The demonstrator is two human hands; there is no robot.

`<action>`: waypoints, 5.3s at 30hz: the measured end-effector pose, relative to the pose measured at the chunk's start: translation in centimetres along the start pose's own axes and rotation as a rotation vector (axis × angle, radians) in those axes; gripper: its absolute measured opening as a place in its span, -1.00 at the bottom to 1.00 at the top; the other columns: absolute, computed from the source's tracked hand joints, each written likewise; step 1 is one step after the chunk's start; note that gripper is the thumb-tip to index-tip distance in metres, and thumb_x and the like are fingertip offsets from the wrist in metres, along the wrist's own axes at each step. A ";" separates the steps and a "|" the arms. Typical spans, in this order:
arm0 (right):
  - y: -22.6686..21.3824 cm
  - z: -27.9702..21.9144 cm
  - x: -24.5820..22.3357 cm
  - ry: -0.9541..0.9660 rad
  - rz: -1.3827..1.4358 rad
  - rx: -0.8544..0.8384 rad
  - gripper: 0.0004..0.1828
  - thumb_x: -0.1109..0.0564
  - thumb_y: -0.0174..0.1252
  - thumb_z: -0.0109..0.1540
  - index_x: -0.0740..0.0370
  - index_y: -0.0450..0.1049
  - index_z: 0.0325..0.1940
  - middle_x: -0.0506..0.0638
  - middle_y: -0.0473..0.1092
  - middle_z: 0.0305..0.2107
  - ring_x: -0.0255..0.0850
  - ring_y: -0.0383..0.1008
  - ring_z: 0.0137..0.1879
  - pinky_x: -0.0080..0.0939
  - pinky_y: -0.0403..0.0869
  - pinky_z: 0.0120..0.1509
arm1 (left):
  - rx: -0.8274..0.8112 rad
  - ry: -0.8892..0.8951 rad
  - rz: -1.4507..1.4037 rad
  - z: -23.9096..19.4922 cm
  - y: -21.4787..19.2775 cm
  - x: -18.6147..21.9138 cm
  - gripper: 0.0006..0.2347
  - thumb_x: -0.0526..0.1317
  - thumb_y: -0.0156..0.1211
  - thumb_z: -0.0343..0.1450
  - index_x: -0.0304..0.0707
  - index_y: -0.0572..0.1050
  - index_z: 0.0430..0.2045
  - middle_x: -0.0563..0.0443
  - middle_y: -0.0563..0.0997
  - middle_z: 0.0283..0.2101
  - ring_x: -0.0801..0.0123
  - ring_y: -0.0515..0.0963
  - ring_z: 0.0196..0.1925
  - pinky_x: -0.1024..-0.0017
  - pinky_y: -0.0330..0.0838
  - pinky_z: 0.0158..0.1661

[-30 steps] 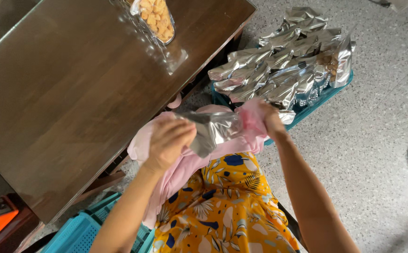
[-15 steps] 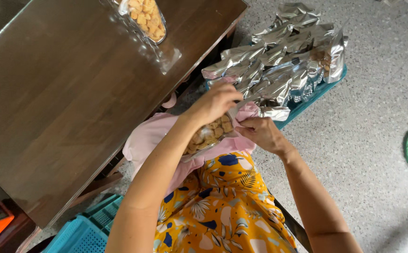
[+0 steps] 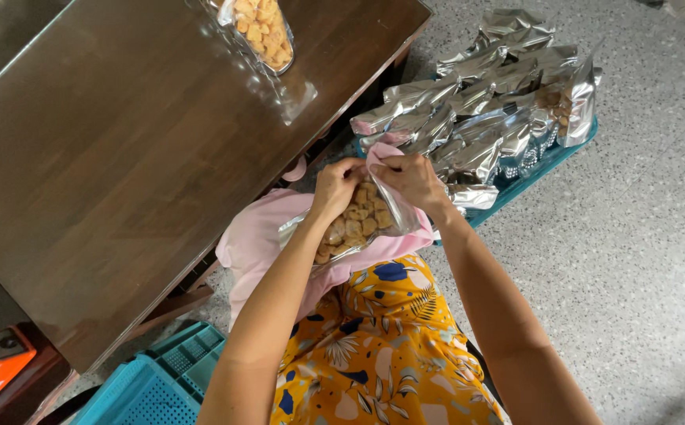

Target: The person sits on the floor and repeatedly picks up silver foil snack bags from a blue basket. They wipe the exterior of each bag with a pink cloth and then place the cleaned bag onto a wooden table.

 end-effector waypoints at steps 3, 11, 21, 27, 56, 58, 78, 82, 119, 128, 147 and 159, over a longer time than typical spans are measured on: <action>1.6 -0.4 1.1 0.009 0.030 -0.025 -0.77 0.05 0.32 0.23 0.23 0.68 -0.13 0.09 0.58 -0.42 -0.20 0.58 -0.50 -0.20 0.58 -0.40 | 0.123 0.003 0.076 -0.1 -0.5 -1.1 -0.87 -0.28 0.27 0.41 -0.26 0.65 -0.23 -0.18 0.70 -0.25 0.13 0.71 -0.23 0.33 0.55 -0.22; 1.8 -9.6 3.9 -0.380 -0.070 -0.117 -0.83 0.10 0.19 0.36 0.19 0.66 -0.17 0.03 0.56 -0.40 -0.32 0.55 -0.47 -0.47 0.52 -0.48 | 0.189 -0.079 0.065 -0.5 -1.6 -2.1 -0.85 -0.21 0.24 0.44 -0.26 0.64 -0.23 -0.17 0.71 -0.29 0.21 0.72 -0.29 0.35 0.55 -0.23; -5.8 -11.8 7.4 0.186 1.037 0.266 -0.83 0.25 0.15 0.39 0.16 0.63 0.00 0.05 0.50 -0.10 -0.18 0.47 0.06 0.04 0.42 0.27 | -0.050 -0.387 0.264 0.0 0.4 3.4 -0.28 0.24 0.43 0.21 -0.50 0.40 -0.08 -0.41 0.60 -0.04 0.04 0.64 -0.05 0.22 0.52 -0.05; -7.7 -10.7 4.4 -0.104 1.021 0.352 -0.83 0.24 0.10 0.35 0.17 0.60 -0.07 -0.26 0.31 0.30 -0.27 0.41 0.32 -0.04 0.42 0.45 | -0.081 -0.382 -0.010 -0.3 0.7 1.3 -0.32 0.18 0.41 0.15 -0.45 0.41 -0.05 -0.30 0.72 -0.18 0.16 0.75 -0.15 0.35 0.57 -0.06; 1.3 -2.7 3.3 0.313 0.038 -0.271 -0.80 0.12 0.26 0.26 0.29 0.63 -0.11 0.06 0.53 -0.50 -0.21 0.45 -0.48 -0.16 0.45 -0.39 | 0.105 -0.190 -0.084 -1.0 -0.6 2.0 -0.83 -0.16 0.28 0.43 -0.24 0.67 -0.24 -0.08 0.72 -0.39 0.45 0.66 -0.40 0.45 0.49 -0.33; 1.4 -3.8 4.0 0.275 -0.035 -0.364 -0.79 0.09 0.24 0.29 0.29 0.65 -0.20 0.07 0.52 -0.56 -0.22 0.42 -0.55 -0.15 0.40 -0.48 | 0.094 -0.204 -0.063 -0.8 -0.5 1.8 -0.82 -0.15 0.28 0.43 -0.24 0.67 -0.23 -0.08 0.71 -0.41 0.44 0.64 -0.43 0.43 0.48 -0.35; -4.5 -4.1 -3.9 -0.227 -0.267 -0.209 -0.83 0.26 0.16 0.37 0.08 0.64 -0.19 -0.06 0.51 -0.27 -0.25 0.55 -0.30 -0.20 0.57 -0.21 | -0.752 -0.014 0.756 1.3 -1.9 11.4 -0.80 -0.18 0.34 0.34 -0.13 0.60 -0.20 -0.18 0.66 -0.14 0.04 0.66 -0.10 0.16 0.53 -0.10; -5.4 -4.2 -5.8 -0.435 -0.450 0.307 -0.88 0.22 0.23 0.21 0.17 0.62 -0.19 -0.05 0.41 -0.38 -0.11 0.57 -0.22 0.07 0.53 -0.12 | -0.405 -0.135 0.602 1.1 -12.4 14.7 -0.92 -0.22 0.09 0.47 -0.16 0.51 -0.33 -0.23 0.64 -0.35 -0.06 0.66 -0.27 0.02 0.47 -0.27; -27.5 3.3 40.0 0.591 -0.461 0.799 -0.42 -0.08 0.20 0.27 0.27 0.37 0.29 0.20 0.30 0.18 0.24 0.24 0.25 0.24 0.28 0.26 | -0.047 0.085 0.363 4.7 4.2 9.4 -0.59 -0.22 0.28 0.39 -0.21 0.37 0.13 -0.26 0.37 0.20 -0.14 0.21 0.29 -0.16 -0.02 0.23; -28.3 -0.4 36.9 0.445 -0.687 0.772 -0.64 -0.02 -0.03 0.55 0.23 0.56 -0.08 0.07 0.53 -0.42 -0.13 0.40 -0.50 -0.07 0.36 -0.49 | -0.296 0.171 0.215 6.6 12.4 9.2 -0.58 -0.27 0.22 0.46 -0.22 0.28 0.22 -0.27 0.38 0.22 -0.10 0.34 0.31 0.03 0.34 0.25; -15.0 -4.1 -10.6 -0.578 -0.392 0.022 -0.69 0.05 0.19 0.31 0.17 0.59 0.09 0.04 0.62 -0.24 -0.17 0.58 -0.41 -0.16 0.58 -0.38 | -0.799 -0.024 0.446 1.0 1.1 17.2 -0.69 -0.05 -0.06 0.58 -0.20 0.53 0.03 -0.32 0.66 -0.24 0.01 0.69 -0.21 0.10 0.51 -0.11; 11.2 0.8 22.8 0.417 -0.029 -0.159 -0.38 -0.37 0.05 0.32 0.14 0.50 0.17 0.17 0.60 -0.16 -0.04 0.64 -0.05 -0.05 0.59 0.06 | 0.112 -0.352 0.060 -9.1 -20.3 6.8 -0.63 -0.02 -0.02 0.58 -0.37 0.54 0.02 -0.09 0.67 -0.20 0.42 0.55 -0.15 0.45 0.44 -0.08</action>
Point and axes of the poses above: each hand's wrist, its own z-axis towards the middle knuckle, its own y-axis out of the palm, x = y × z, the point moved 9 cm from there along z, towards the middle knuckle
